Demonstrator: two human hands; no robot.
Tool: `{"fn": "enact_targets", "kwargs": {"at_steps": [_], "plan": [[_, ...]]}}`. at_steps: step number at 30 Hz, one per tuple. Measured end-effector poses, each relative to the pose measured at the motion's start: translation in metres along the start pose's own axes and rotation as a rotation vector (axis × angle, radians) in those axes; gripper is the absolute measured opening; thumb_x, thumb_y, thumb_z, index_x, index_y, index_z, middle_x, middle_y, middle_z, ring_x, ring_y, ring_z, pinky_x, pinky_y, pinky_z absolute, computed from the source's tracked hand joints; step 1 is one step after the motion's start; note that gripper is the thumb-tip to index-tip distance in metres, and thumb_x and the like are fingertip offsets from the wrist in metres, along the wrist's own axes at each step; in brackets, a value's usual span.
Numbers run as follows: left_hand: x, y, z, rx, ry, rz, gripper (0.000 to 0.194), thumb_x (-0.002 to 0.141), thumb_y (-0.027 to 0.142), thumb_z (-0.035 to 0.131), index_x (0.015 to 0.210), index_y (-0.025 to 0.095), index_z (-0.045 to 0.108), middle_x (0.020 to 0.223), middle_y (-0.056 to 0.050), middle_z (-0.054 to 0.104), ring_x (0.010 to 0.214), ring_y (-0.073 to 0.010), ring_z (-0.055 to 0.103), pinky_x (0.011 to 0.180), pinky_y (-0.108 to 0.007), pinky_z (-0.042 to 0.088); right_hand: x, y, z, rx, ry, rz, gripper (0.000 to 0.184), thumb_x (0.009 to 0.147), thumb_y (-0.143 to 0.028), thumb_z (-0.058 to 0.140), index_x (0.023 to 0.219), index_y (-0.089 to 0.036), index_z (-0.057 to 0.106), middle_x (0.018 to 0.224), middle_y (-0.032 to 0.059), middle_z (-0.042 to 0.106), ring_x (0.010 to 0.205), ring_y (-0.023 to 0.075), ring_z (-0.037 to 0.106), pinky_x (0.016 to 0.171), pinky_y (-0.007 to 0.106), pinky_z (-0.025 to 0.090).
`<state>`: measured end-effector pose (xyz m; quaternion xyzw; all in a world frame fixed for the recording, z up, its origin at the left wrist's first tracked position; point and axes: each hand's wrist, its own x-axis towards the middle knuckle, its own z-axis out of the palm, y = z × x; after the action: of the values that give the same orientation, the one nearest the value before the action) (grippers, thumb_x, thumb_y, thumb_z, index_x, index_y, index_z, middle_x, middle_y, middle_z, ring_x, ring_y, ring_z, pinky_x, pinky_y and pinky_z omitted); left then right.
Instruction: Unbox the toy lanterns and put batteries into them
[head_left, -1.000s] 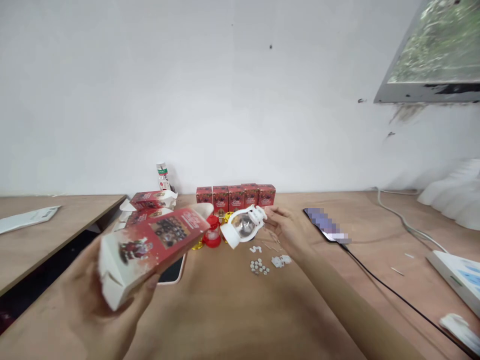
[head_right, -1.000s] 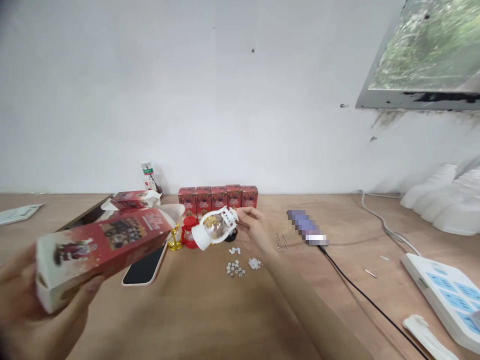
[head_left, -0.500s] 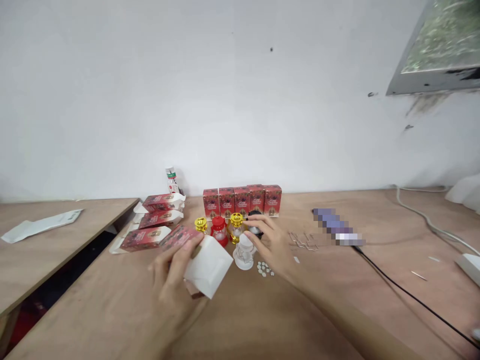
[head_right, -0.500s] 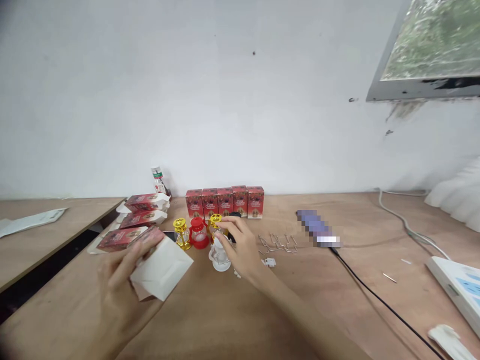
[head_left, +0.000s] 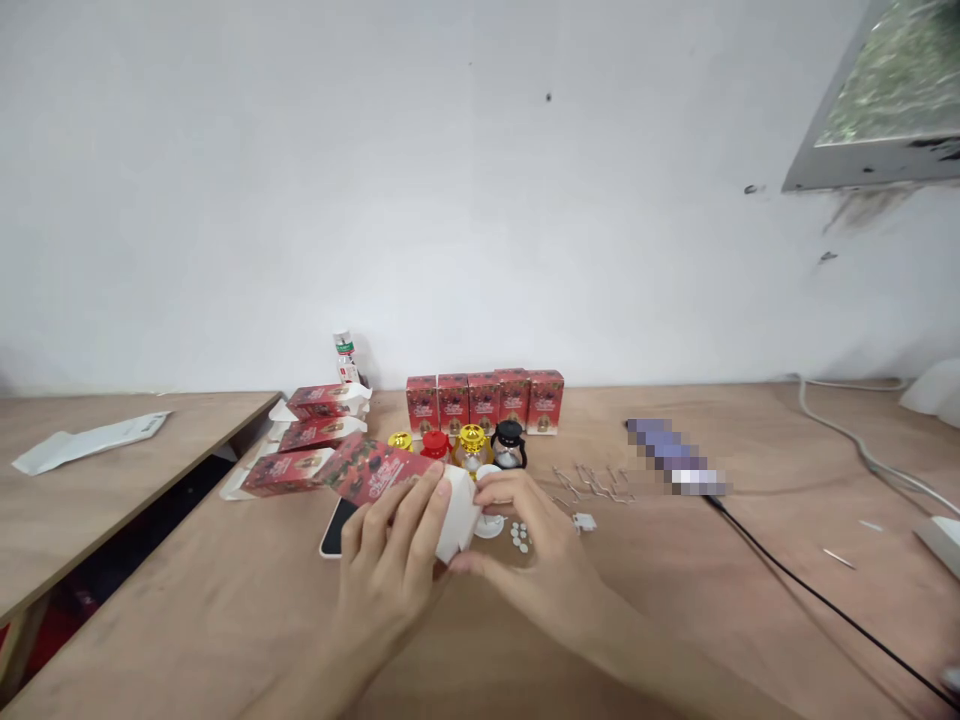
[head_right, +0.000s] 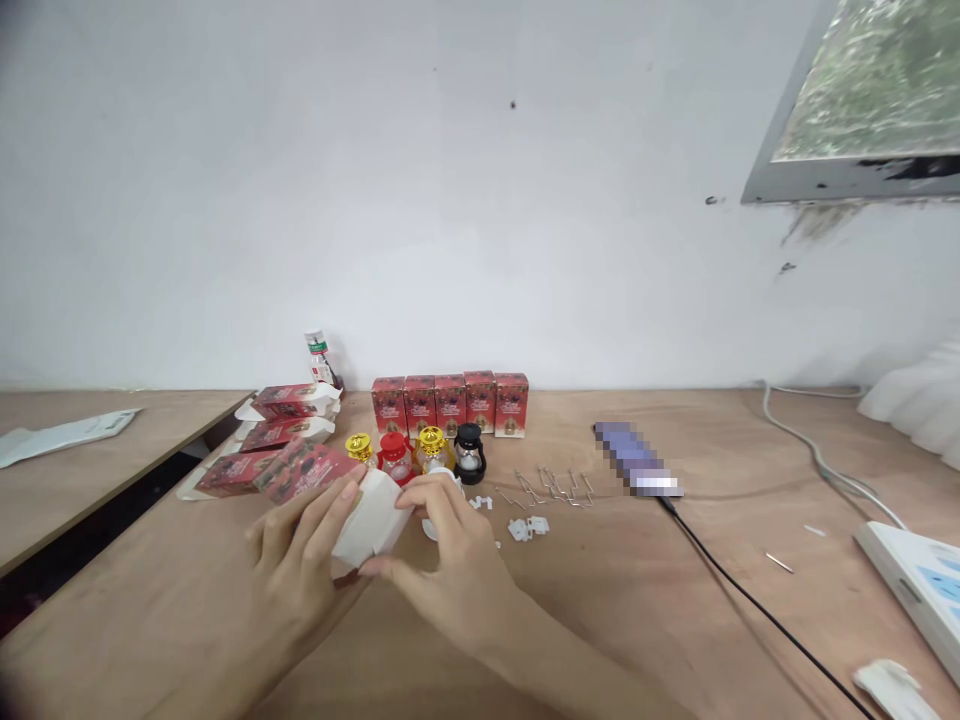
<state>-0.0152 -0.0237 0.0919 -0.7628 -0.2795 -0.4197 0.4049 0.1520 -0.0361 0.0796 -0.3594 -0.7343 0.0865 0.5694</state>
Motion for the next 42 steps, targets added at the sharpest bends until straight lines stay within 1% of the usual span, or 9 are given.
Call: {"fn": "enact_targets", "kwargs": {"at_steps": [8, 11, 18, 22, 27, 29, 32, 39, 42], "plan": [[-0.002, -0.029, -0.001, -0.183, -0.197, 0.057, 0.065, 0.086, 0.042, 0.051, 0.139, 0.009, 0.033, 0.125, -0.019, 0.059, 0.119, -0.0304, 0.052, 0.099, -0.041, 0.034, 0.015, -0.011, -0.024, -0.044, -0.231, -0.065, 0.029, 0.071, -0.012, 0.057, 0.095, -0.024, 0.043, 0.100, 0.0062, 0.057, 0.096, 0.0202, 0.059, 0.078, 0.031, 0.049], [0.003, -0.032, -0.004, -0.200, -0.222, 0.023, 0.075, 0.080, 0.049, 0.057, 0.138, 0.009, 0.033, 0.120, -0.020, 0.062, 0.106, -0.0285, 0.060, 0.094, -0.037, 0.039, 0.013, -0.012, -0.024, -0.001, -0.176, -0.086, 0.031, 0.068, -0.006, 0.048, 0.093, -0.024, 0.039, 0.096, 0.0057, 0.057, 0.092, 0.0192, 0.059, 0.076, 0.031, 0.049], [0.003, -0.028, -0.006, -0.115, -0.161, 0.041, 0.055, 0.088, 0.039, 0.046, 0.135, 0.010, 0.040, 0.111, -0.017, 0.066, 0.102, -0.0260, 0.062, 0.090, -0.035, 0.040, 0.006, -0.009, -0.020, -0.163, -0.156, -0.022, 0.036, 0.068, -0.002, 0.042, 0.095, -0.024, 0.051, 0.113, 0.0108, 0.051, 0.106, 0.0239, 0.055, 0.083, 0.038, 0.049], [-0.008, -0.022, -0.001, -0.118, -0.165, 0.025, 0.048, 0.091, 0.027, 0.040, 0.135, 0.010, 0.040, 0.115, -0.016, 0.065, 0.109, -0.0255, 0.058, 0.095, -0.038, 0.037, 0.006, -0.008, -0.021, 0.033, -0.245, 0.217, 0.027, 0.070, -0.009, 0.044, 0.085, -0.025, 0.061, 0.124, 0.0080, 0.049, 0.118, 0.0262, 0.049, 0.091, 0.042, 0.045], [-0.014, -0.016, 0.000, -0.171, -0.200, -0.003, 0.048, 0.089, 0.021, 0.041, 0.135, 0.006, 0.040, 0.117, -0.018, 0.064, 0.114, -0.0264, 0.055, 0.096, -0.040, 0.039, 0.008, 0.004, -0.022, 0.521, -0.395, 0.617, 0.017, 0.071, -0.031, 0.052, 0.074, -0.024, 0.068, 0.104, 0.0070, 0.064, 0.110, 0.0318, 0.055, 0.086, 0.045, 0.048], [-0.015, -0.017, -0.005, -0.182, -0.198, -0.015, 0.046, 0.090, 0.019, 0.040, 0.133, 0.005, 0.042, 0.116, -0.019, 0.064, 0.115, -0.0258, 0.055, 0.096, -0.039, 0.040, 0.008, 0.006, -0.024, 0.598, -0.406, 0.608, 0.024, 0.076, -0.039, 0.052, 0.072, -0.024, 0.070, 0.105, 0.0075, 0.066, 0.113, 0.0332, 0.054, 0.086, 0.046, 0.048], [-0.021, -0.023, -0.018, -0.196, -0.187, -0.013, 0.041, 0.092, 0.016, 0.035, 0.131, 0.009, 0.046, 0.114, -0.015, 0.066, 0.115, -0.0231, 0.056, 0.096, -0.037, 0.043, 0.005, 0.002, -0.028, 0.564, -0.439, 0.416, 0.025, 0.078, -0.046, 0.056, 0.071, -0.029, 0.073, 0.116, 0.0061, 0.063, 0.120, 0.0330, 0.049, 0.091, 0.048, 0.046], [-0.039, -0.092, -0.030, 0.052, -0.203, 0.057, 0.035, 0.088, 0.015, 0.048, 0.123, 0.016, 0.055, 0.108, -0.009, 0.070, 0.104, -0.0207, 0.063, 0.089, -0.031, 0.046, -0.003, -0.007, -0.032, 0.409, -0.199, 0.300, 0.024, 0.081, -0.046, 0.058, 0.074, -0.029, 0.073, 0.127, 0.0076, 0.055, 0.115, 0.0309, 0.053, 0.091, 0.047, 0.048], [-0.034, -0.135, -0.013, 0.273, -0.385, -0.061, 0.033, 0.086, 0.024, 0.054, 0.117, 0.016, 0.057, 0.101, -0.012, 0.070, 0.091, -0.0254, 0.065, 0.078, -0.035, 0.046, 0.002, -0.005, -0.041, 0.338, -0.223, 0.305, 0.027, 0.087, -0.043, 0.052, 0.078, -0.029, 0.072, 0.120, 0.0070, 0.059, 0.108, 0.0268, 0.059, 0.087, 0.040, 0.051]]}}
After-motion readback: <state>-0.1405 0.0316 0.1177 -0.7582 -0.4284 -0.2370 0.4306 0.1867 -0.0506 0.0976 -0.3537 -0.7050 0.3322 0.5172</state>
